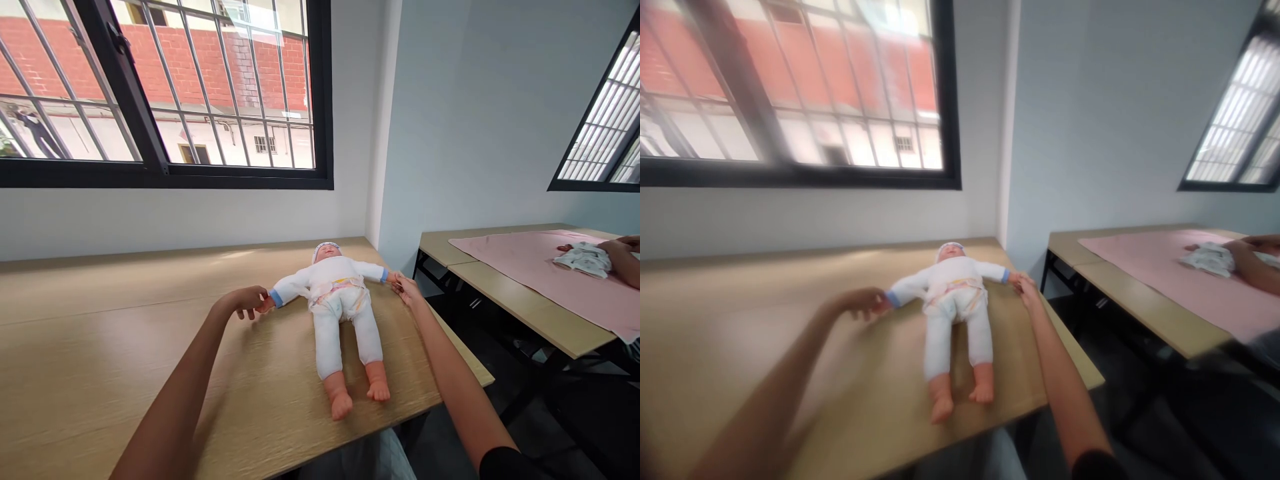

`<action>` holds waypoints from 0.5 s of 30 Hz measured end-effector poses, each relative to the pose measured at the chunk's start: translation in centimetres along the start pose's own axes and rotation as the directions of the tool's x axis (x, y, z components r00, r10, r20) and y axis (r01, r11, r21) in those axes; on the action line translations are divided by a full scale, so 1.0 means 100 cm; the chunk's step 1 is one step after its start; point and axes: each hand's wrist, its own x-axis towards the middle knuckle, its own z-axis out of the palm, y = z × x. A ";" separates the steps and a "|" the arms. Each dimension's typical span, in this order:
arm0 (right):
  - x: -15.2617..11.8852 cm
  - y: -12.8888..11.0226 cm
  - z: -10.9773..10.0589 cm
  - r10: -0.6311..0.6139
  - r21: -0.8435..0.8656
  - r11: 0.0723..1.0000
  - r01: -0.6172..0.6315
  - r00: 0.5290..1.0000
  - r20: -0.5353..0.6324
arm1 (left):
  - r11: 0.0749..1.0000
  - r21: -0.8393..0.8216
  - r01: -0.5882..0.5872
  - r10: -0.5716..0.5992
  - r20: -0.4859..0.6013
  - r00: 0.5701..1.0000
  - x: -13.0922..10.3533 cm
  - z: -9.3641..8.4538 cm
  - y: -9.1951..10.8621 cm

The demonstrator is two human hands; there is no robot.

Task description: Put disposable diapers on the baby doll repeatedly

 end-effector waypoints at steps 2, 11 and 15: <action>0.000 0.001 0.000 0.001 -0.004 1.000 -0.001 1.000 -0.009 | 1.000 0.014 0.010 -0.011 0.011 1.000 0.002 0.000 -0.001; 0.000 0.001 -0.001 0.002 -0.007 1.000 -0.002 1.000 -0.003 | 1.000 0.004 0.001 -0.001 0.016 1.000 0.006 -0.001 -0.004; 0.004 0.004 -0.001 -0.004 -0.003 1.000 0.004 1.000 -0.010 | 0.998 -0.054 0.012 -0.011 0.019 1.000 0.003 0.000 -0.004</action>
